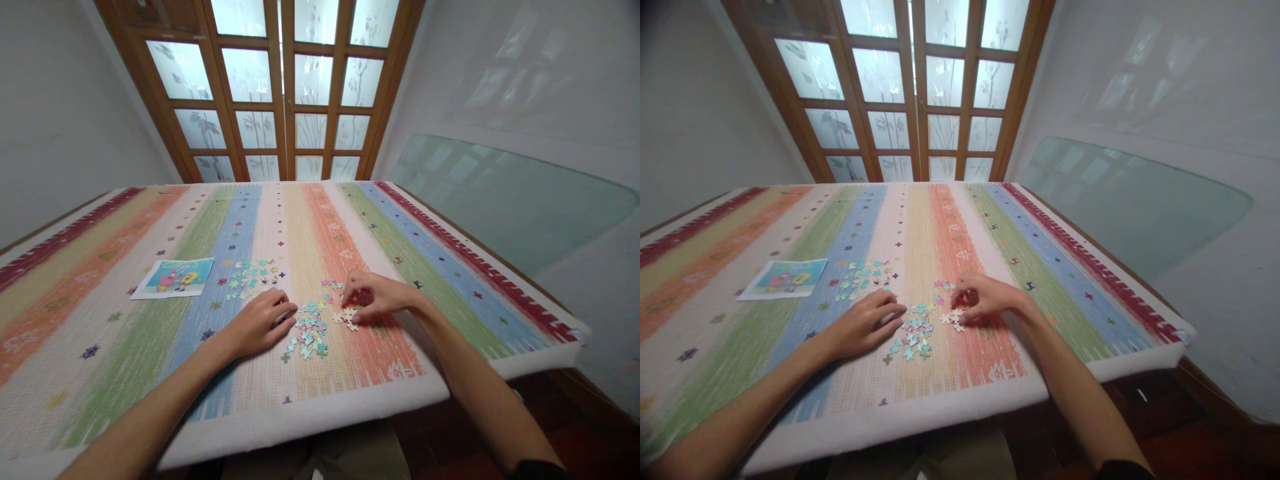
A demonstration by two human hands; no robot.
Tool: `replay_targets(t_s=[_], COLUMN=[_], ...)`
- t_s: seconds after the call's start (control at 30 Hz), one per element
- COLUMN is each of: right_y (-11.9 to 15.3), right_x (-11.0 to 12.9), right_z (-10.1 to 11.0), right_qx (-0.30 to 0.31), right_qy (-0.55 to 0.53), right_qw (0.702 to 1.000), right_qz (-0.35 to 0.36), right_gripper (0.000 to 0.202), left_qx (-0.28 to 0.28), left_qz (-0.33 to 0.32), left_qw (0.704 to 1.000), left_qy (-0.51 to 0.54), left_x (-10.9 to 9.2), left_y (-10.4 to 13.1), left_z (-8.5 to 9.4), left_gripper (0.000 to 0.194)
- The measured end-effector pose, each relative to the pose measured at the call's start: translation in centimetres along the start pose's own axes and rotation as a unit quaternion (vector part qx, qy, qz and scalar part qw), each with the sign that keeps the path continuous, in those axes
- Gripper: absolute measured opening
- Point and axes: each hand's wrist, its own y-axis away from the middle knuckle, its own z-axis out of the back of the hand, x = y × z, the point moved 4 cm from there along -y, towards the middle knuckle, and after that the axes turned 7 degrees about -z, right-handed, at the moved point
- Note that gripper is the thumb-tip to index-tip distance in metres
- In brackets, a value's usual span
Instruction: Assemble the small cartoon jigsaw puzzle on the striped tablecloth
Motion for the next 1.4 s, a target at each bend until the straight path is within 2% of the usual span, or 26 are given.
replay_targets(t_s=[0.2, 0.33, 0.43, 0.57, 0.77, 0.97, 1.03, 1.1, 1.2, 1.27, 1.4], right_y=[-0.3, -0.2, -0.1, -0.4, -1.1, -1.3, -1.1, -0.8, -0.5, -0.5, -0.6], right_x=[-0.2, -0.4, -0.2, 0.2, 0.4, 0.3, 0.2, 0.3, 0.5, 0.4, 0.1], right_z=[-1.1, -1.0, -0.7, -0.4, -0.9, -1.2, -1.0, -1.0, -1.3, -1.5, -1.7], right_qx=[0.056, 0.054, 0.031, -0.03, -0.058, -0.074, -0.083, -0.062, 0.01, 0.041, 0.057], right_qy=[-0.023, -0.05, -0.067, -0.03, 0.035, 0.069, 0.063, 0.036, -0.004, -0.009, -0.02], right_qw=[0.997, 0.996, 0.995, 0.997, 0.996, 0.989, 0.99, 0.996, 1.0, 0.999, 0.997], right_qz=[-0.037, -0.058, -0.07, -0.063, -0.06, -0.108, -0.099, -0.06, -0.008, -0.008, -0.041], right_gripper=[0.022, 0.023, 0.027, 0.028, 0.039, 0.032, 0.027, 0.025, 0.029, 0.03, 0.032], left_qx=[-0.007, -0.008, -0.007, -0.006, 0.001, -0.001, -0.001, -0.002, 0.001, 0.004, 0.004], left_qz=[-0.003, -0.006, -0.005, -0.001, 0.003, 0.001, 0.0, 0.001, 0.001, 0.002, 0.001], left_qw=[1.0, 1.0, 1.0, 1.0, 1.0, 1.0, 1.0, 1.0, 1.0, 1.0, 1.0], left_qy=[0.001, 0.002, 0.004, 0.006, 0.005, 0.006, 0.007, 0.007, 0.005, 0.001, 0.0], left_x=[0.0, 0.1, 0.1, 0.1, 0.3, 0.1, 0.1, 0.1, 0.1, 0.2, 0.2], left_y=[0.0, 0.0, 0.0, 0.0, 0.1, 0.0, 0.0, 0.0, 0.0, 0.1, 0.1], left_z=[-0.1, -0.2, -0.1, -0.1, -0.3, -0.2, -0.1, -0.1, -0.2, -0.3, -0.3], left_gripper=[0.024, 0.024, 0.024, 0.024, 0.024, 0.024, 0.023, 0.023, 0.024, 0.026, 0.026])
